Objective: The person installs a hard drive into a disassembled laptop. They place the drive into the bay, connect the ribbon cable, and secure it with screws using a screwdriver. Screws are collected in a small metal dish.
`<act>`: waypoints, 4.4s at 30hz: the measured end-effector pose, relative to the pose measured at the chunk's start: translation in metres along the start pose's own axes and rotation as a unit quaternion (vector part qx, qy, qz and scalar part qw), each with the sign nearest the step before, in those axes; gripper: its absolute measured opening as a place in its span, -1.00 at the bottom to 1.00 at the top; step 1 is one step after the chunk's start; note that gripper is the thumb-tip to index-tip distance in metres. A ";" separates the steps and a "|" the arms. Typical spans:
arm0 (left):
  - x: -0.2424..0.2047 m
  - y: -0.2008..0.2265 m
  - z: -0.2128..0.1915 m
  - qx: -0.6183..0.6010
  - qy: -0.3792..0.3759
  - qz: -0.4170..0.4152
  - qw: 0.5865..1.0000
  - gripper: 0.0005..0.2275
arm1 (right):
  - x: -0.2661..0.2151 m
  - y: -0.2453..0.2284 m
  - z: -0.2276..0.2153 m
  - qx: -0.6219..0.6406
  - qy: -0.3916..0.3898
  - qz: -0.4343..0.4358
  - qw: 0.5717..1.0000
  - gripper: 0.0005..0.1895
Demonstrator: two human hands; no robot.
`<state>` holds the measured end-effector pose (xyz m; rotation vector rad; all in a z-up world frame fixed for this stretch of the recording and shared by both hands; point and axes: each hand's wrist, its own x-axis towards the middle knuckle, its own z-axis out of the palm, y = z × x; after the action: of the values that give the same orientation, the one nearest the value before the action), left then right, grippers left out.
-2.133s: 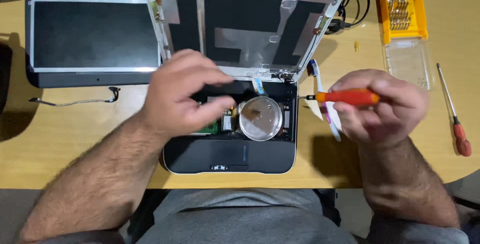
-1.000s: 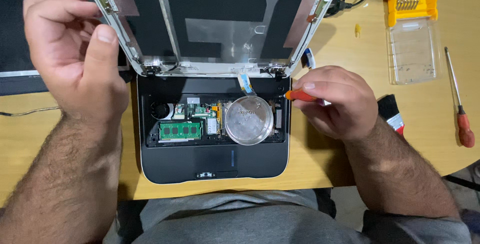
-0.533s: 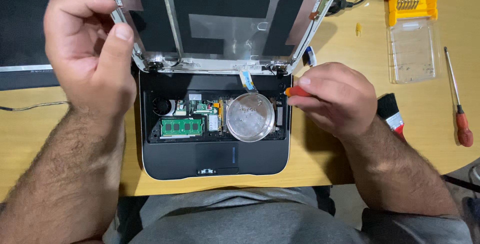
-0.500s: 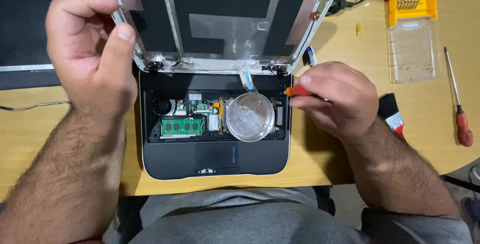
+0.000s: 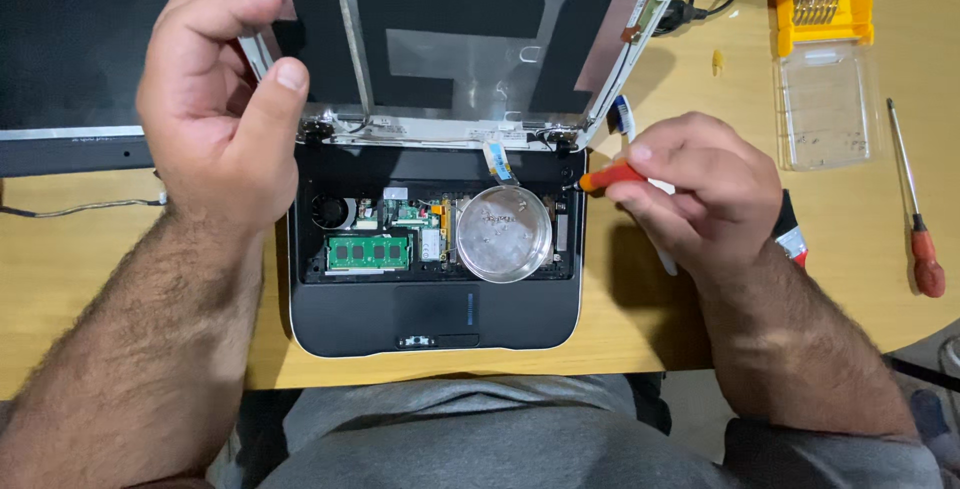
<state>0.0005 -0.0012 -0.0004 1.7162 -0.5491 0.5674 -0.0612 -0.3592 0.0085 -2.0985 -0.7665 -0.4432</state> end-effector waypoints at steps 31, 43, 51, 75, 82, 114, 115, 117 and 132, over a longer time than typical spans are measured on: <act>-0.001 0.004 0.000 0.003 -0.008 -0.013 1.000 -0.75 | 0.019 -0.016 0.001 0.060 -0.051 -0.013 0.997 -0.73; -0.001 0.005 0.001 0.004 -0.007 -0.020 1.000 -0.74 | 0.023 -0.020 -0.001 0.111 -0.074 -0.009 0.991 -0.77; -0.002 0.002 0.001 0.001 -0.002 -0.012 1.000 -0.74 | 0.007 -0.010 0.000 0.031 -0.021 0.022 0.999 -0.73; -0.001 0.000 0.004 -0.012 -0.005 0.005 1.000 -0.73 | 0.008 -0.003 -0.004 -0.037 0.003 -0.055 0.998 -0.66; -0.002 0.003 0.003 -0.008 -0.005 -0.013 1.000 -0.73 | 0.009 0.000 0.004 -0.035 -0.006 -0.085 0.996 -0.62; -0.001 0.004 0.004 -0.015 -0.033 -0.025 0.999 -0.72 | -0.009 0.013 -0.017 0.176 -0.030 -0.083 0.980 -0.42; -0.002 0.003 0.004 -0.015 -0.034 -0.029 0.999 -0.71 | -0.011 0.013 -0.018 0.152 -0.034 -0.066 0.986 -0.45; -0.005 0.000 0.003 -0.017 -0.037 -0.035 0.999 -0.69 | -0.009 0.013 -0.018 0.128 -0.039 -0.046 0.990 -0.47; -0.009 -0.006 -0.003 -0.006 -0.056 -0.051 0.997 -0.68 | 0.001 0.014 -0.015 0.097 -0.106 -0.051 0.988 -0.54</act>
<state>-0.0027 0.0032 -0.0097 1.7602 -0.5399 0.3971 -0.0523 -0.3773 0.0097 -1.9496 -1.0029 -0.1927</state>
